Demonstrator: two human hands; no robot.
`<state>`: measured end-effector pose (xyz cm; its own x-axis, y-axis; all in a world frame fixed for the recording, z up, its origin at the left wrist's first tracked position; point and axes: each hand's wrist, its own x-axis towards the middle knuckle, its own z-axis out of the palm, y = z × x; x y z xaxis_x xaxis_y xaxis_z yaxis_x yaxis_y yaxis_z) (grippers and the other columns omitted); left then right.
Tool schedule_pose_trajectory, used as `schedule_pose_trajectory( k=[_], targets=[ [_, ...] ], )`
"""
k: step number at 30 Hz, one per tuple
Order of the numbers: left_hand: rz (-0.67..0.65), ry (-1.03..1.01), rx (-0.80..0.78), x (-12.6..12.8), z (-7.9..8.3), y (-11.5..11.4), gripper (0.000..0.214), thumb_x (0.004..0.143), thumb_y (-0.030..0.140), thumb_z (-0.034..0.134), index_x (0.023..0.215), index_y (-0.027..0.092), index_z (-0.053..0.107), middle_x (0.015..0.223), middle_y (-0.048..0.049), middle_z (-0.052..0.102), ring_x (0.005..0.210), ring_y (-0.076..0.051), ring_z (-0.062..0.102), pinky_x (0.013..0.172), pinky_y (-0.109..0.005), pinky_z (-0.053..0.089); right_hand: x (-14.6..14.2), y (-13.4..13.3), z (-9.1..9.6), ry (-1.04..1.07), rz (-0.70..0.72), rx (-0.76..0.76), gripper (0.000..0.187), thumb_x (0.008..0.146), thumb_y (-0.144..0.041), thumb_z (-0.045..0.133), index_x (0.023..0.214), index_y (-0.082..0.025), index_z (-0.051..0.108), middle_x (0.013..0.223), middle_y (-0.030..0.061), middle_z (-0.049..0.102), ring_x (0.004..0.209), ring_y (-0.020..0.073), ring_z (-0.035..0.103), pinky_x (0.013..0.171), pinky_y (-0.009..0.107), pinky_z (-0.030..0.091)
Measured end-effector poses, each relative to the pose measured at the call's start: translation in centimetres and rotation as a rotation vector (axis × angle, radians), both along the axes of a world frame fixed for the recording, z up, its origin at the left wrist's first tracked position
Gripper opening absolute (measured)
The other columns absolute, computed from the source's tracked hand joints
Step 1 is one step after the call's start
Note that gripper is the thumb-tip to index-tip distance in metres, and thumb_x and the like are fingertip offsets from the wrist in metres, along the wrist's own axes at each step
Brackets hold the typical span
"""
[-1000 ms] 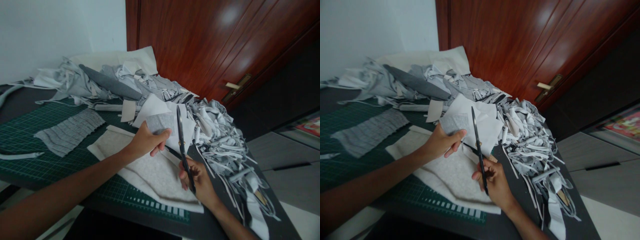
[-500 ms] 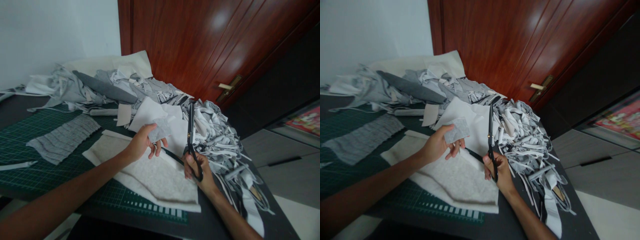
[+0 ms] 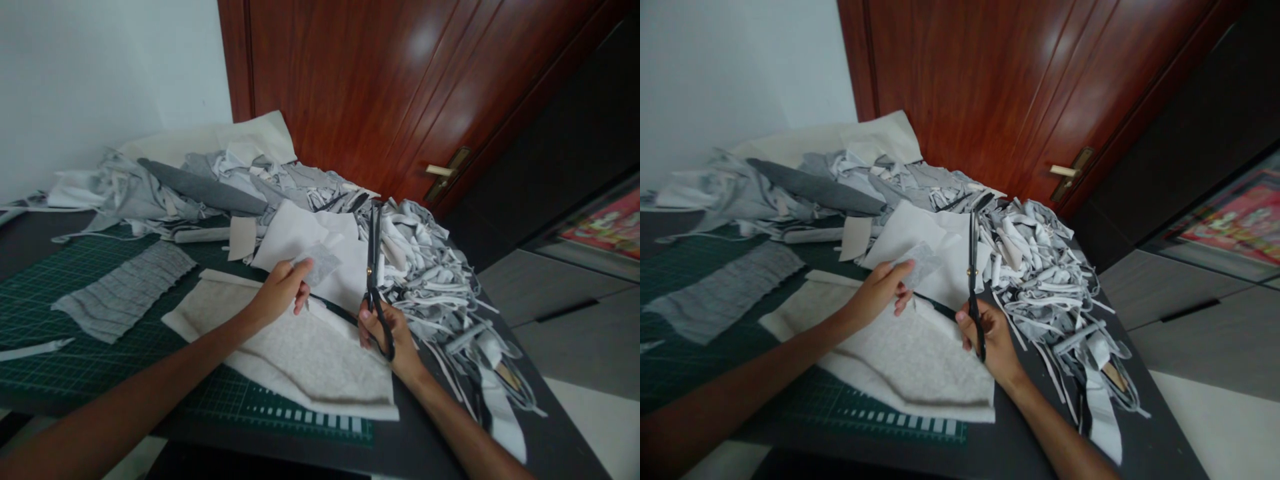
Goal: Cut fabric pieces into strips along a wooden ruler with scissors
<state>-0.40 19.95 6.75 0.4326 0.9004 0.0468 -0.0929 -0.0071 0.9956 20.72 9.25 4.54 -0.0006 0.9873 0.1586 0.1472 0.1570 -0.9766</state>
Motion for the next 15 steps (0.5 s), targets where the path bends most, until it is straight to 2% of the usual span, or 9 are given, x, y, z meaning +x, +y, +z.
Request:
schedule_pose_trajectory(
  k=[5,9,12,15],
  targets=[
    [-0.086,-0.031,-0.027,0.1,0.6,-0.5,0.039,0.081,0.052,0.073,0.076,0.018,0.055,0.054,0.0058,0.058,0.035,-0.009,0.052,0.033,-0.02,0.042,-0.5,0.1,0.4,-0.034,-0.065,-0.009,0.046,0.087,-0.064,0.07,0.078,-0.021,0.057,0.054,-0.0057,0.052,0.043,0.0098,0.046,0.044,0.022,0.036],
    [-0.153,-0.035,-0.054,0.6,0.2,-1.1,0.036,0.079,0.045,0.078,0.09,0.014,0.064,0.078,-0.0042,0.075,0.057,-0.014,0.07,0.043,-0.02,0.053,-0.9,0.4,0.7,0.005,-0.104,-0.018,0.047,0.081,-0.064,0.076,0.078,-0.02,0.058,0.059,-0.0042,0.055,0.046,0.0089,0.044,0.043,0.022,0.036],
    [-0.225,-0.005,-0.048,1.0,-0.5,-1.6,0.035,0.081,0.043,0.077,0.098,0.014,0.069,0.087,-0.0085,0.078,0.075,-0.019,0.075,0.052,-0.021,0.057,-0.9,0.6,0.9,0.062,-0.098,-0.039,0.046,0.079,-0.063,0.078,0.083,-0.019,0.062,0.062,-0.0029,0.06,0.046,0.0087,0.044,0.044,0.022,0.037],
    [-0.278,0.031,-0.013,1.2,-0.8,-2.3,0.03,0.081,0.041,0.077,0.093,0.014,0.073,0.084,-0.0069,0.076,0.073,-0.018,0.072,0.052,-0.021,0.057,-0.8,0.7,1.0,0.094,-0.105,-0.071,0.046,0.078,-0.062,0.078,0.087,-0.019,0.064,0.06,-0.0032,0.061,0.044,0.009,0.045,0.043,0.022,0.037]
  ],
)
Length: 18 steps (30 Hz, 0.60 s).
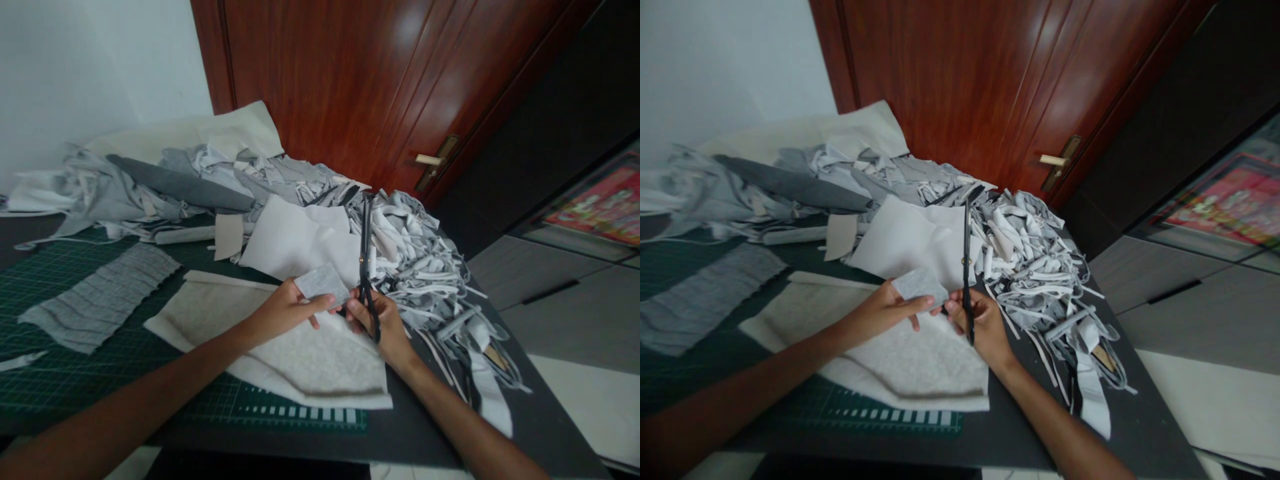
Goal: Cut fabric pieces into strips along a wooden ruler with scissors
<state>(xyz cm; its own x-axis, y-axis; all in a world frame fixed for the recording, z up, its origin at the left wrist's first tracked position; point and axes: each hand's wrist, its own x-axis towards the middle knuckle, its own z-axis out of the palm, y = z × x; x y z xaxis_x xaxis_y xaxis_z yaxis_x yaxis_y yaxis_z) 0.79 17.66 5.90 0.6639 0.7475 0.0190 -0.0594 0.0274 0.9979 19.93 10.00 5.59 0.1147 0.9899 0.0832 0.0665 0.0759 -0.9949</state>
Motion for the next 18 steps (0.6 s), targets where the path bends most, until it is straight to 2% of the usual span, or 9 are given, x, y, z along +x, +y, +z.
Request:
schedule_pose_trajectory(
  k=[5,9,12,15,18],
  targets=[
    [-0.099,0.038,0.017,0.2,0.4,-0.9,0.026,0.08,0.04,0.078,0.085,0.014,0.073,0.071,-0.0001,0.068,0.054,-0.01,0.057,0.047,-0.019,0.053,0.4,0.0,-0.1,0.011,-0.012,-0.003,0.041,0.082,-0.059,0.076,0.084,-0.02,0.063,0.053,-0.0052,0.057,0.043,0.01,0.05,0.047,0.023,0.042],
    [-0.158,0.021,-0.027,0.3,0.3,-0.9,0.037,0.081,0.049,0.076,0.094,0.014,0.072,0.08,-0.0035,0.072,0.055,-0.011,0.059,0.044,-0.02,0.053,0.6,-0.2,0.0,0.007,0.033,-0.001,0.04,0.084,-0.058,0.075,0.077,-0.02,0.061,0.051,-0.0063,0.054,0.042,0.0096,0.049,0.046,0.022,0.042],
    [-0.077,0.022,-0.047,-0.2,0.1,-0.2,0.045,0.084,0.059,0.068,0.083,0.014,0.069,0.067,-0.0021,0.068,0.048,-0.011,0.057,0.04,-0.02,0.049,0.7,0.0,0.2,-0.012,0.034,-0.009,0.044,0.084,-0.061,0.074,0.074,-0.02,0.059,0.053,-0.0056,0.054,0.041,0.0088,0.046,0.043,0.022,0.039],
    [0.072,0.089,0.0,-0.9,0.1,0.8,0.054,0.09,0.062,0.059,0.058,0.018,0.056,0.044,0.002,0.052,0.038,-0.009,0.048,0.039,-0.019,0.042,1.1,0.7,0.0,-0.028,-0.012,-0.007,0.047,0.08,-0.065,0.076,0.077,-0.02,0.06,0.051,-0.0065,0.051,0.04,0.0084,0.042,0.04,0.022,0.034],
    [0.248,0.065,0.028,-0.2,1.5,2.1,0.061,0.092,0.06,0.055,0.047,0.023,0.038,0.035,0.0055,0.035,0.032,-0.007,0.037,0.037,-0.019,0.035,2.2,1.6,-0.3,-0.101,-0.1,0.064,0.047,0.079,-0.065,0.074,0.08,-0.02,0.06,0.053,-0.0055,0.053,0.043,0.0101,0.045,0.042,0.023,0.036]
  ],
)
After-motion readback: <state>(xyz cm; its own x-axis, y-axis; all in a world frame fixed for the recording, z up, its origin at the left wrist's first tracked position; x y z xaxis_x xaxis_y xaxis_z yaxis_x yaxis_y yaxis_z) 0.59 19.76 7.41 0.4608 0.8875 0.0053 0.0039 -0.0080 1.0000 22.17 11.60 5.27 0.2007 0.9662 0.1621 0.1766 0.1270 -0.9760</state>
